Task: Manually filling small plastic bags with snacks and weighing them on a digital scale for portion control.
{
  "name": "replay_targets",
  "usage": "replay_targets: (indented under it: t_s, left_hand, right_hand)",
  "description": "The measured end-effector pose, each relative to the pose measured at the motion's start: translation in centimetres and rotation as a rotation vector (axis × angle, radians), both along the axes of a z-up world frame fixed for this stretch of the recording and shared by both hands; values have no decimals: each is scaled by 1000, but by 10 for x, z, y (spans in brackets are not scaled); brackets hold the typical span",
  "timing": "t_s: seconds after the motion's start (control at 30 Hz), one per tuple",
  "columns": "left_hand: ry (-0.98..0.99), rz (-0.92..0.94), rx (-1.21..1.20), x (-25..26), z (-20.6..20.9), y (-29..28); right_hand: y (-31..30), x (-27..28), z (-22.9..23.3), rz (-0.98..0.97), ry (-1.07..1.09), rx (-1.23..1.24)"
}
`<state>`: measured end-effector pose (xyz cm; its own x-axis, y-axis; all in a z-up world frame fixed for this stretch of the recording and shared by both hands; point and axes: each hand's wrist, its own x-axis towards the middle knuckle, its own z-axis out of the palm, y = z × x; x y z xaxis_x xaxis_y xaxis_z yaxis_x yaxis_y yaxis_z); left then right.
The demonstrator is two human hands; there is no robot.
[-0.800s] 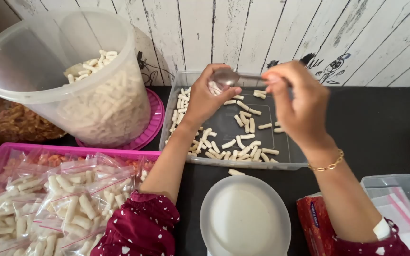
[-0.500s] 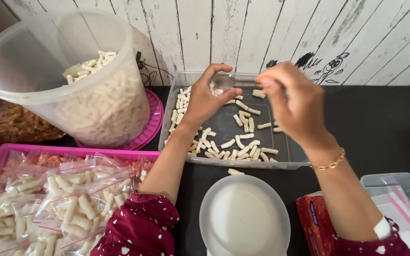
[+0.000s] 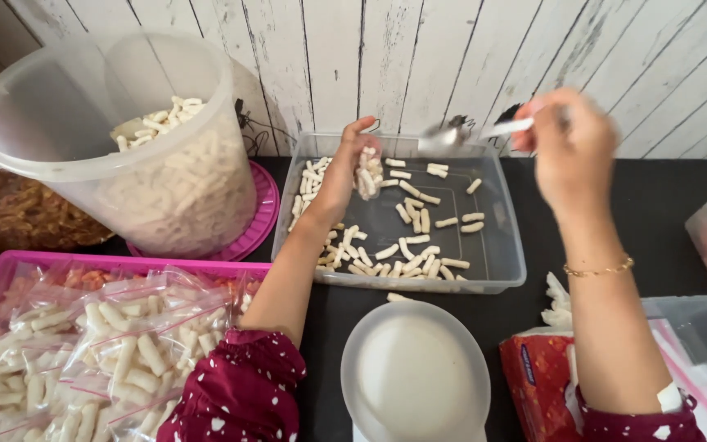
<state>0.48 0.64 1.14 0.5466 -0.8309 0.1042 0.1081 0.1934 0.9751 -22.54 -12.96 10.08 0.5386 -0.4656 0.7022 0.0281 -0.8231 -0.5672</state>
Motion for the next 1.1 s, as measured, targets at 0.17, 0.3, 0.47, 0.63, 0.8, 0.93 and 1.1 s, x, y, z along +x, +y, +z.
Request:
replay_targets:
  t_s: [0.17,0.3,0.47,0.63,0.8,0.93,1.1]
  left_hand:
    - [-134,62,-230,11,-25,-14]
    - [-255,84,-229,-12,15,3]
    - [-320,92,-221,-44,51,20]
    - [-471,120,-152,-62,59,30]
    - [-528,135,-97,-103,75,63]
    - [-496,117,-59,-137,89,102]
    - [-329,41,-98,-170,74,134]
  right_hand:
    - [-11,2,-69,-61,287,538]
    - [6,-14,-78,10,608,615]
    - [20,-15,-73,37,914,181]
    - [46,-21,-28,9,542,30]
    - [102,-32,8,268,162,449]
    - [121,-51,8,280,114,435]
    - [146,-79,3,179,157,147]
